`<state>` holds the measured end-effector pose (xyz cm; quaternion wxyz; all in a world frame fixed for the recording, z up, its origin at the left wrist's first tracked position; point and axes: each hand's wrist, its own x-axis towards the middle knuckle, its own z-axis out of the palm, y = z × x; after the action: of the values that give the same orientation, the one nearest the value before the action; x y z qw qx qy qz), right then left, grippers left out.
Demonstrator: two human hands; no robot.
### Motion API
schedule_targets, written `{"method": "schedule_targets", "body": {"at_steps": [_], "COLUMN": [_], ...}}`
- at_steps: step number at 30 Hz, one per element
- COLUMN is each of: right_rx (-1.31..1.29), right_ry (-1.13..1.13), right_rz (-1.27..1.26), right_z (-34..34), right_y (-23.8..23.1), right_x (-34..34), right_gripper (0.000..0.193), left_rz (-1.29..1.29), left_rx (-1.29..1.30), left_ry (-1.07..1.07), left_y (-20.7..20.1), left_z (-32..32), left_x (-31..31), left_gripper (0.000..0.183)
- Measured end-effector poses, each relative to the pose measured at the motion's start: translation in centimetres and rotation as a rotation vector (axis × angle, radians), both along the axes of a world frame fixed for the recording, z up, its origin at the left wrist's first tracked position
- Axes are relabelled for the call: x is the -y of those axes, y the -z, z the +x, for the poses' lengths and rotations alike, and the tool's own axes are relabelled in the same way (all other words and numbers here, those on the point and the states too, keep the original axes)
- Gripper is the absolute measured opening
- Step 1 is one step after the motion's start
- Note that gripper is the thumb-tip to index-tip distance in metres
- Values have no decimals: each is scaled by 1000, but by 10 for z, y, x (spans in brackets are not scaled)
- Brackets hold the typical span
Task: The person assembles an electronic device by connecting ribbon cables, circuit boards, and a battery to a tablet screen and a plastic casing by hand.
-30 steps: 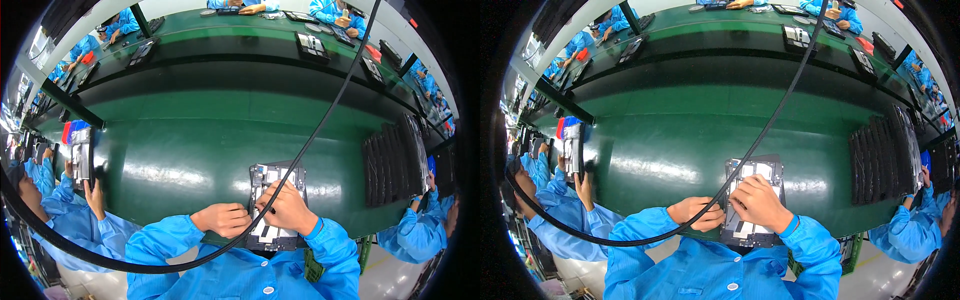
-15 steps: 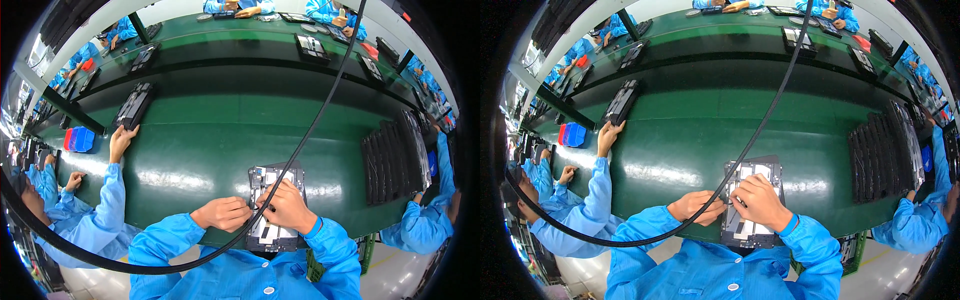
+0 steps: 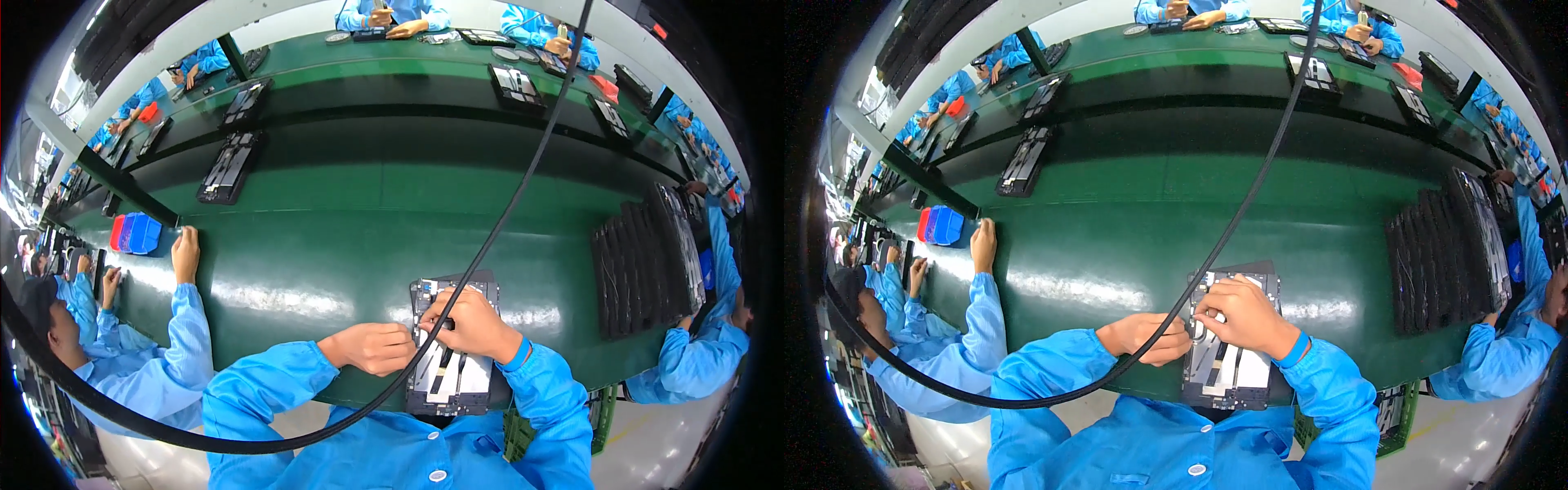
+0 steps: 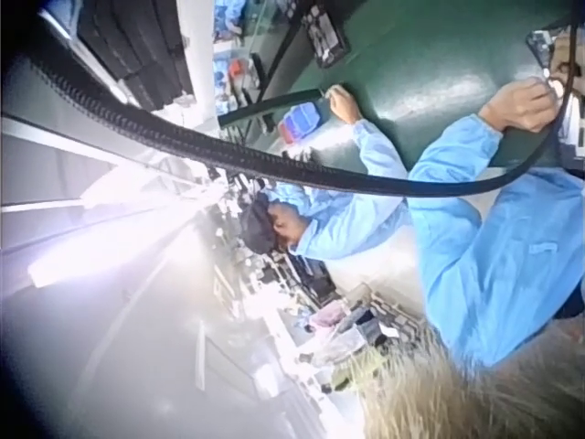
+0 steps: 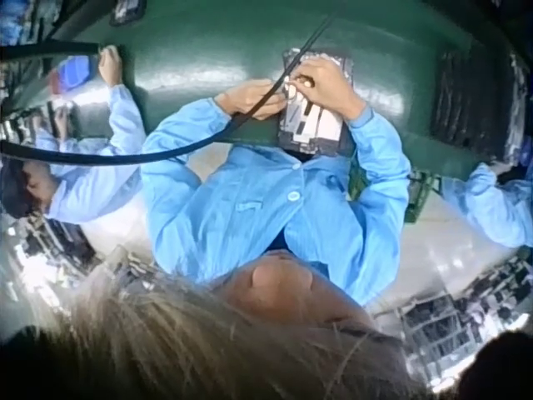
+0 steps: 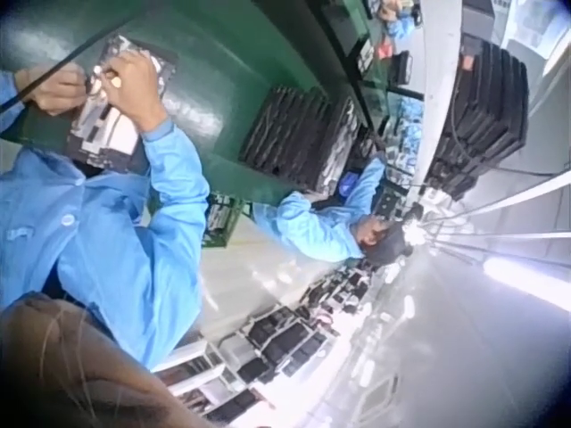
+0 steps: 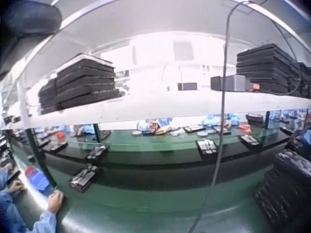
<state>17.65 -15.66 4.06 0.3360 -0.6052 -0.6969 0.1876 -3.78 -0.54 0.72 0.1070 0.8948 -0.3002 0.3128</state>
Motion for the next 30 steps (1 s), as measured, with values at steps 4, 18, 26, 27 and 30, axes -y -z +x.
{"method": "schedule_targets", "body": {"at_steps": [4, 18, 26, 27, 30], "right_rx": [-54, -147, -92, -95, -117], "right_ry": [-14, 59, 71, 73, 79], "right_rz": [12, -8, 6, 0, 13], "right_z": [0, 1, 0, 0, 1], "right_y": [0, 10, 6, 7, 8], "right_x": [-1, -4, -6, -6, -7], "right_gripper": [10, 15, 13, 14, 14], "left_rz": [-3, 4, -51, -54, -49], "left_rx": [-16, -100, -84, -82, -111], "left_ry": [-31, -85, -94, -91, -66], "left_y": [6, 4, -6, -7, -7], "left_z": [-6, -5, 12, 13, 18], "left_x": [-2, -6, -16, -17, -20], "left_gripper": [36, 39, 34, 34, 33]}}
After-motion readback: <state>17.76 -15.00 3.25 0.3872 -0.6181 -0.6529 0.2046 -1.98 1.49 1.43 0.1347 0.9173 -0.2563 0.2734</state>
